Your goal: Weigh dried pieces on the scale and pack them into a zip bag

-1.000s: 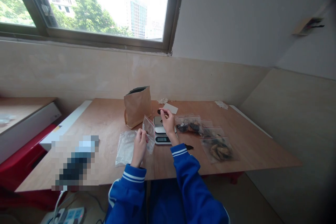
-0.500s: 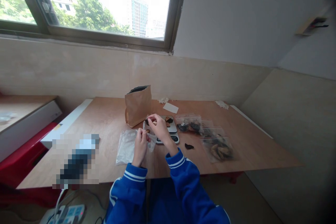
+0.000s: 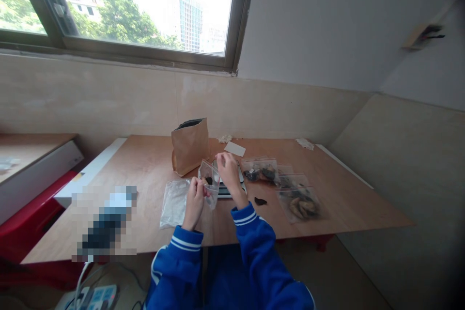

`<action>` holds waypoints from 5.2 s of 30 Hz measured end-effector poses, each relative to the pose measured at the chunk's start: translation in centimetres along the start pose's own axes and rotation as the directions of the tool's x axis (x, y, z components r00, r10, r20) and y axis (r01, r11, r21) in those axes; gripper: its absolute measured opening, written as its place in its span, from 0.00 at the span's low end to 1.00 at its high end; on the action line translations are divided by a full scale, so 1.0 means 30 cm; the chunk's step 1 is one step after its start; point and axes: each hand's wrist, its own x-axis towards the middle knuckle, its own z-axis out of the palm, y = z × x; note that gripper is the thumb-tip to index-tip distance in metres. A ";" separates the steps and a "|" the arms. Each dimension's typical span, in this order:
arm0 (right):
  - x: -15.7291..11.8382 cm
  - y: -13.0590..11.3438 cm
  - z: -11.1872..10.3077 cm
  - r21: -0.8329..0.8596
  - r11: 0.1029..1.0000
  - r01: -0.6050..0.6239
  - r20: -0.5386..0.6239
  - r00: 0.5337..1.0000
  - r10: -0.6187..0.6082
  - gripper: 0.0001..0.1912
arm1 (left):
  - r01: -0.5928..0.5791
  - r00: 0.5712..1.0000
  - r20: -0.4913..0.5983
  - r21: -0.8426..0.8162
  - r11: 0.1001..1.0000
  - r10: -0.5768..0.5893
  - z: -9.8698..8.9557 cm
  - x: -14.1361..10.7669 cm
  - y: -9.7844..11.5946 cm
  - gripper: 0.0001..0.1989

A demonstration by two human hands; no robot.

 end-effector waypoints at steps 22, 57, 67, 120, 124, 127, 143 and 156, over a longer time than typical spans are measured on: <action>0.025 0.159 0.005 0.179 0.978 -0.107 0.034 0.994 0.102 0.11 | 0.026 1.000 0.007 -0.066 0.997 -0.026 -0.001 0.000 0.013 0.16; -0.265 -0.093 -0.127 0.425 0.876 -0.227 0.278 0.954 0.112 0.34 | -0.145 0.986 -0.079 0.011 0.989 0.145 0.017 -0.039 0.070 0.16; -0.243 -0.073 -0.151 0.524 0.834 -0.173 0.181 0.979 0.090 0.23 | -0.199 0.980 0.021 0.050 0.979 0.198 0.049 -0.054 0.077 0.12; -0.258 0.040 -0.155 0.618 0.768 -0.170 -0.119 0.945 0.305 0.15 | -0.103 0.976 -0.185 0.053 0.993 0.111 -0.091 -0.019 0.093 0.13; -0.265 0.044 -0.160 0.619 0.771 -0.150 -0.122 0.951 0.284 0.14 | -0.123 0.970 -0.204 0.068 0.990 0.134 -0.102 -0.014 0.082 0.12; -0.266 0.046 -0.158 0.637 0.759 -0.135 -0.132 0.951 0.280 0.13 | -0.160 0.954 -0.242 0.085 0.983 0.176 -0.100 -0.014 0.076 0.11; -0.252 0.038 -0.130 0.704 0.672 -0.229 -0.017 0.941 0.339 0.17 | -0.160 0.977 -0.116 0.146 0.976 0.177 -0.073 -0.021 0.078 0.12; -0.247 0.028 -0.130 0.793 0.562 -0.233 -0.043 0.900 0.434 0.16 | -0.178 0.971 -0.135 0.141 0.974 0.197 -0.072 -0.017 0.079 0.11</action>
